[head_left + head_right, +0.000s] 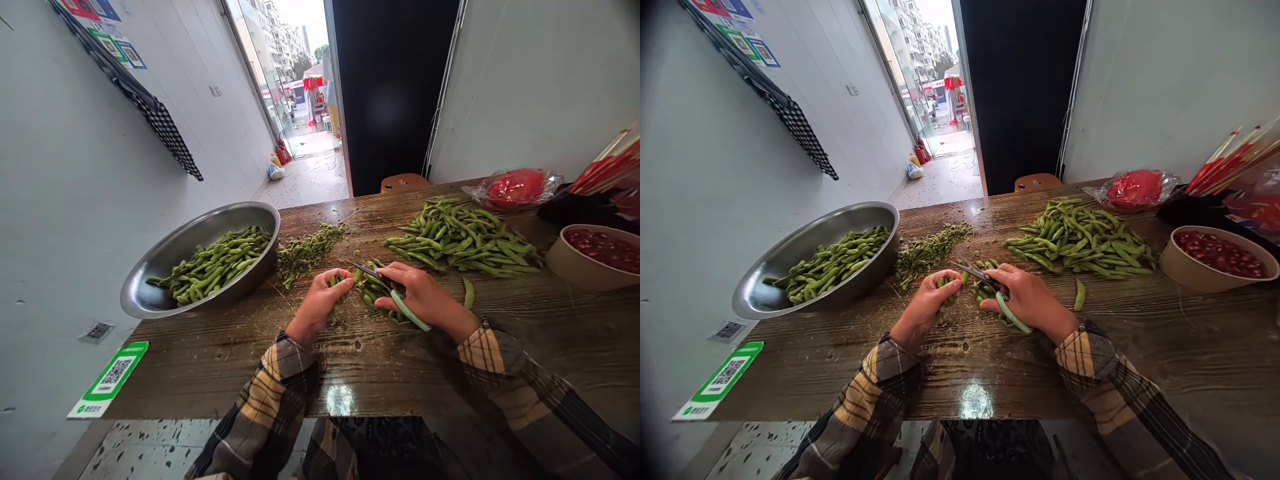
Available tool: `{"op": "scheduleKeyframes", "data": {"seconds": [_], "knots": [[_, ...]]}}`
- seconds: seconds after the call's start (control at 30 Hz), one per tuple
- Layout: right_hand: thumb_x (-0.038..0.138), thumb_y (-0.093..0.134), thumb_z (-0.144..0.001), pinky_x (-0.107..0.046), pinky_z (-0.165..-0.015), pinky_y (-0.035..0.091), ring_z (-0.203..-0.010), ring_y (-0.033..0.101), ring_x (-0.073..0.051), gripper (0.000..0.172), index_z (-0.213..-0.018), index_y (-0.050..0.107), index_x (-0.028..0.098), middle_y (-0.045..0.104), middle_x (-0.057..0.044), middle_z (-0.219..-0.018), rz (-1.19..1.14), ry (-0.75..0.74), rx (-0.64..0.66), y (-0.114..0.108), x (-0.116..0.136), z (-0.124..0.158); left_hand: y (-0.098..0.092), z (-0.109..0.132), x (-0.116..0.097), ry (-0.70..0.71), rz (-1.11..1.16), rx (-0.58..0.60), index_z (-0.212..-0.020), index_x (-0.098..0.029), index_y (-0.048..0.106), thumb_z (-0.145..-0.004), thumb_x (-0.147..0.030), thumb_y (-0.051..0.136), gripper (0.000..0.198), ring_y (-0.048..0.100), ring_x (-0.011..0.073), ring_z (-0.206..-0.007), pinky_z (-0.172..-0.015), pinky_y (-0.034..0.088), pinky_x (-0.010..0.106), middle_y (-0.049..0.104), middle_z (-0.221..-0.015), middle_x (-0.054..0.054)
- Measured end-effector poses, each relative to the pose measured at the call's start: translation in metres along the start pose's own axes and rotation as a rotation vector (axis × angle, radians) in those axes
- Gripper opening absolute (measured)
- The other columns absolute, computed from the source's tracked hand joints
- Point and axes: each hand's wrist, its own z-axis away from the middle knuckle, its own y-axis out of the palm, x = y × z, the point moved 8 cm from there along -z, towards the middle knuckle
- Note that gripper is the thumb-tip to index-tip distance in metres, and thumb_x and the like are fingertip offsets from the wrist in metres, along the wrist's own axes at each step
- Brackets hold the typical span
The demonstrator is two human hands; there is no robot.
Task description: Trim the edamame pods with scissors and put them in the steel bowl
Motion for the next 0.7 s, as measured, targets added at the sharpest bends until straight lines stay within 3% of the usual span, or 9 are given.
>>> {"op": "scheduleKeyframes", "data": {"seconds": [0.1, 0.3, 0.5, 0.6, 0.7], "knots": [[0.041, 0.065, -0.083, -0.033, -0.072, 0.051, -0.084, 0.063, -0.021, 0.043, -0.119, 0.060, 0.019, 0.064, -0.009, -0.102, 0.007, -0.035, -0.014, 0.000, 0.003, 0.001, -0.001, 0.001, -0.004, 0.023, -0.061, -0.024, -0.081, -0.016, 0.067, -0.072, -0.039, 0.071, 0.026, 0.050, 0.0095, -0.059, -0.058, 0.038, 0.021, 0.060, -0.065, -0.001], [0.040, 0.062, -0.086, -0.033, -0.071, 0.049, -0.087, 0.064, -0.023, 0.041, -0.121, 0.059, 0.019, 0.065, -0.010, -0.105, 0.204, -0.013, 0.038, 0.005, 0.011, 0.003, 0.000, 0.003, -0.014, 0.167, -0.248, -0.051, -0.086, -0.017, 0.071, -0.071, -0.033, 0.073, 0.022, 0.060, 0.0175, -0.087, -0.082, 0.044, 0.027, 0.070, -0.090, 0.004], [0.042, 0.062, -0.086, -0.032, -0.068, 0.046, -0.083, 0.065, -0.023, 0.043, -0.122, 0.059, 0.019, 0.067, -0.009, -0.104, 0.276, -0.008, 0.100, 0.011, 0.013, 0.005, 0.009, 0.003, -0.015, 0.183, -0.310, 0.026, -0.079, -0.015, 0.070, -0.075, -0.032, 0.070, 0.018, 0.058, 0.0150, -0.078, -0.078, 0.043, 0.026, 0.068, -0.080, 0.003], [0.043, 0.060, -0.087, -0.031, -0.067, 0.046, -0.082, 0.065, -0.022, 0.042, -0.121, 0.059, 0.020, 0.067, -0.009, -0.103, 0.284, 0.007, 0.118, 0.013, 0.010, 0.005, 0.008, 0.004, -0.016, 0.171, -0.296, 0.010, -0.080, -0.015, 0.070, -0.073, -0.033, 0.071, 0.020, 0.057, 0.0146, -0.078, -0.078, 0.043, 0.025, 0.067, -0.080, 0.002], [0.044, 0.057, -0.088, -0.032, -0.069, 0.047, -0.086, 0.065, -0.023, 0.040, -0.120, 0.059, 0.020, 0.067, -0.010, -0.105, 0.255, 0.006, 0.106, 0.013, 0.008, 0.004, 0.004, 0.003, -0.010, 0.107, -0.176, -0.022, -0.080, -0.015, 0.067, -0.072, -0.034, 0.072, 0.021, 0.055, 0.0114, -0.069, -0.067, 0.042, 0.022, 0.065, -0.074, 0.000]]}}
